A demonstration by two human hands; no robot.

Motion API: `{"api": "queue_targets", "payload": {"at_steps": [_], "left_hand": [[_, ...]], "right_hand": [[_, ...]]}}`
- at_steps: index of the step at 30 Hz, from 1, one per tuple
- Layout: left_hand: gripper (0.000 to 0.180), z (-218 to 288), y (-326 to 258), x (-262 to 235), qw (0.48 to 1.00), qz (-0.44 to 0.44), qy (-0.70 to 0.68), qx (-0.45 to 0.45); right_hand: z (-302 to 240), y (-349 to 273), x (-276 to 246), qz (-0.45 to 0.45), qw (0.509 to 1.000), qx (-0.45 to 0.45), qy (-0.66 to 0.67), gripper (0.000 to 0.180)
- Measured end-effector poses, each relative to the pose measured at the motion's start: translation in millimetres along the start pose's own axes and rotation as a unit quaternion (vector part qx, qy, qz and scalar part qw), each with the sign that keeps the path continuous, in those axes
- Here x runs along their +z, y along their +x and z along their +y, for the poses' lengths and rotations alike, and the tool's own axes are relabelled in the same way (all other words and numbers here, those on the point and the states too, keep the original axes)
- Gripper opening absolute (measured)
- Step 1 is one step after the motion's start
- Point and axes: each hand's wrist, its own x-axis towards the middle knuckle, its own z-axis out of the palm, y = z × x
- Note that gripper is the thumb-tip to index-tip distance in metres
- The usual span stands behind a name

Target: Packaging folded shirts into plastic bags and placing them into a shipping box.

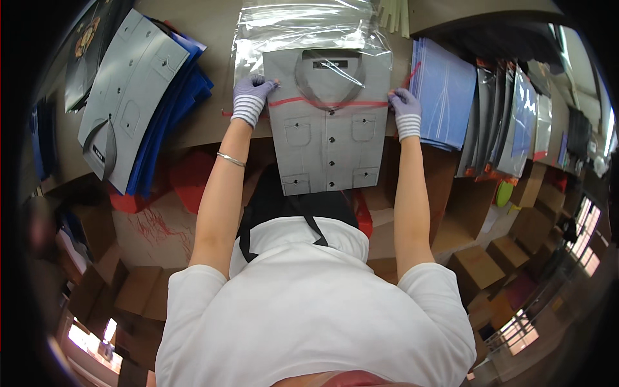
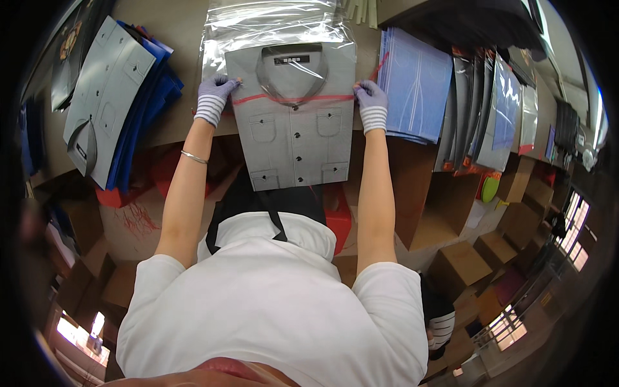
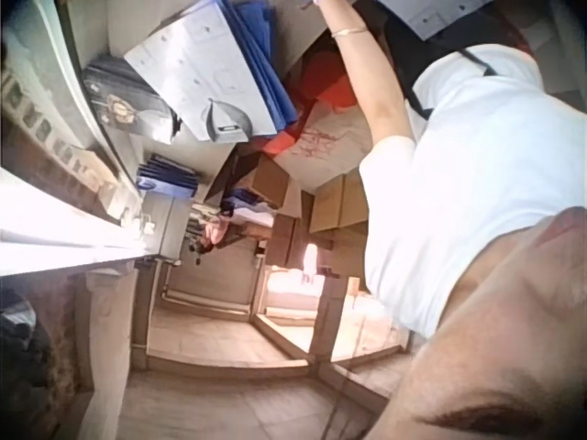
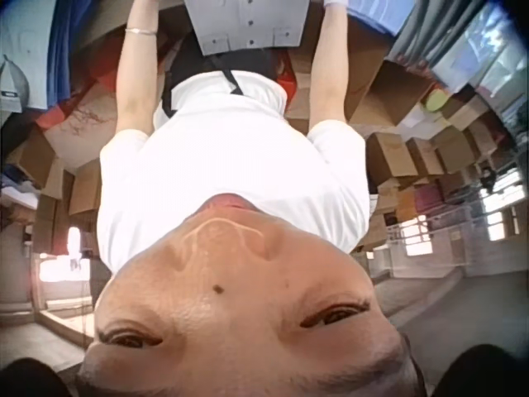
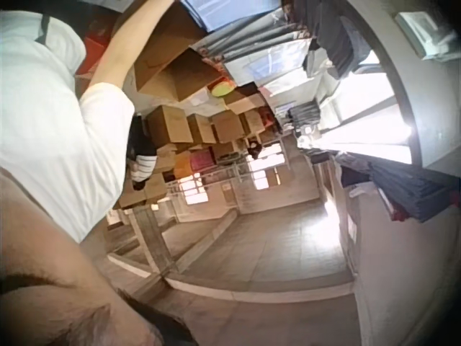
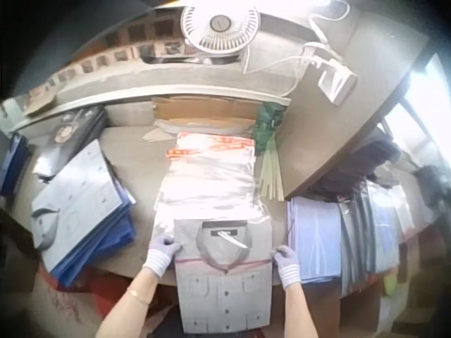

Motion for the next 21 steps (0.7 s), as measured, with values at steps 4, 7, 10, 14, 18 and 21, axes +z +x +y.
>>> {"api": "queue_targets", "payload": {"at_steps": [4, 7, 10, 14, 18, 21], "left_hand": [[0.030, -13.6, -2.3, 7.9, 0.998, 0.043, 0.030, 0.035], [0.026, -15.3, -24.3, 11.1, 0.997, 0.044, -0.010, 0.055], [0.025, -39.0, -44.2, 13.5, 0.991, 0.067, -0.107, 0.033], [0.021, -48.5, -81.2, 26.8, 0.991, -0.035, -0.002, 0.126], [0.023, -83.0, -145.0, 16.1, 0.968, -0.207, 0.089, 0.107], [0.017, -143.2, -163.1, -10.8, 0.942, -0.307, 0.110, 0.073]], "right_hand": [[-21.1, 16.9, 4.8, 0.008, 0.999, -0.001, -0.039, 0.021], [-32.6, 19.8, 16.6, 0.044, 0.996, -0.070, -0.027, 0.025], [-16.9, -12.4, 4.5, 0.051, 0.992, -0.084, -0.074, 0.025], [41.1, -73.1, -37.9, 0.095, 0.988, -0.099, -0.074, 0.016], [73.1, -165.9, -29.7, 0.090, 0.985, 0.019, -0.144, 0.018], [119.5, -212.6, -16.6, 0.039, 0.994, 0.091, -0.036, 0.022]]}}
